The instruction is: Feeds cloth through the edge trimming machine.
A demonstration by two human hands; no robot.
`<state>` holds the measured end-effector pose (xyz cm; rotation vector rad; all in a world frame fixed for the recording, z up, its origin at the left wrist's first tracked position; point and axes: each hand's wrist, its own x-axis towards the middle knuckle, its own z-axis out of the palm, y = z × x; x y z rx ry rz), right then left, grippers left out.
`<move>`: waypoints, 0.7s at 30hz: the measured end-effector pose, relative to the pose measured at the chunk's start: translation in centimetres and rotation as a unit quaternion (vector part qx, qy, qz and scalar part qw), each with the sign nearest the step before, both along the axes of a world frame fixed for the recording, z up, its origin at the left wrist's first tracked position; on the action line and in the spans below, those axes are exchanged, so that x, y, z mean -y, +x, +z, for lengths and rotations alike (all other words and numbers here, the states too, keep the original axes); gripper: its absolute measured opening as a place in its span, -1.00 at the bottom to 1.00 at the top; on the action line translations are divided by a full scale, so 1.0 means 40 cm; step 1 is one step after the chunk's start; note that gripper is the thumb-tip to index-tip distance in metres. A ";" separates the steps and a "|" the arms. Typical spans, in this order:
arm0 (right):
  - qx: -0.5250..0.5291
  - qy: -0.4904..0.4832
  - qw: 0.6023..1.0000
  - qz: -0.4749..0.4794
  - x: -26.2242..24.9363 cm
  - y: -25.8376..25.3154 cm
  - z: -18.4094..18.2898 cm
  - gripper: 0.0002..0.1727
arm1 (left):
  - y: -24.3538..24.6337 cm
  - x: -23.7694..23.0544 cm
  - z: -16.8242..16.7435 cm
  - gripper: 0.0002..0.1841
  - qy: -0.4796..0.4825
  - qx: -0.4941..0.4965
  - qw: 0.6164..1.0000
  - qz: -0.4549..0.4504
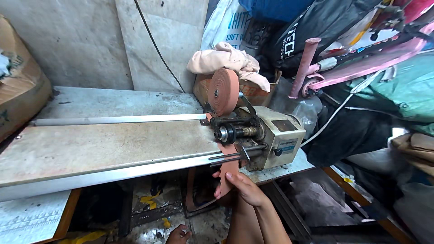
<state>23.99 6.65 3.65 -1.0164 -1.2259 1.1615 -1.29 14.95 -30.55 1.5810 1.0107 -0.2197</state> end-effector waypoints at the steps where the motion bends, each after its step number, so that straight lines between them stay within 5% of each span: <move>1: -0.002 -0.001 1.000 0.000 0.000 0.000 0.000 -0.44 | 0.000 0.000 0.000 -0.37 0.000 0.000 1.000 -0.001; 21: -0.009 -0.004 1.000 -0.010 0.003 -0.001 -0.002 -0.44 | -0.001 0.000 0.006 -0.38 0.001 -0.002 1.000 -0.004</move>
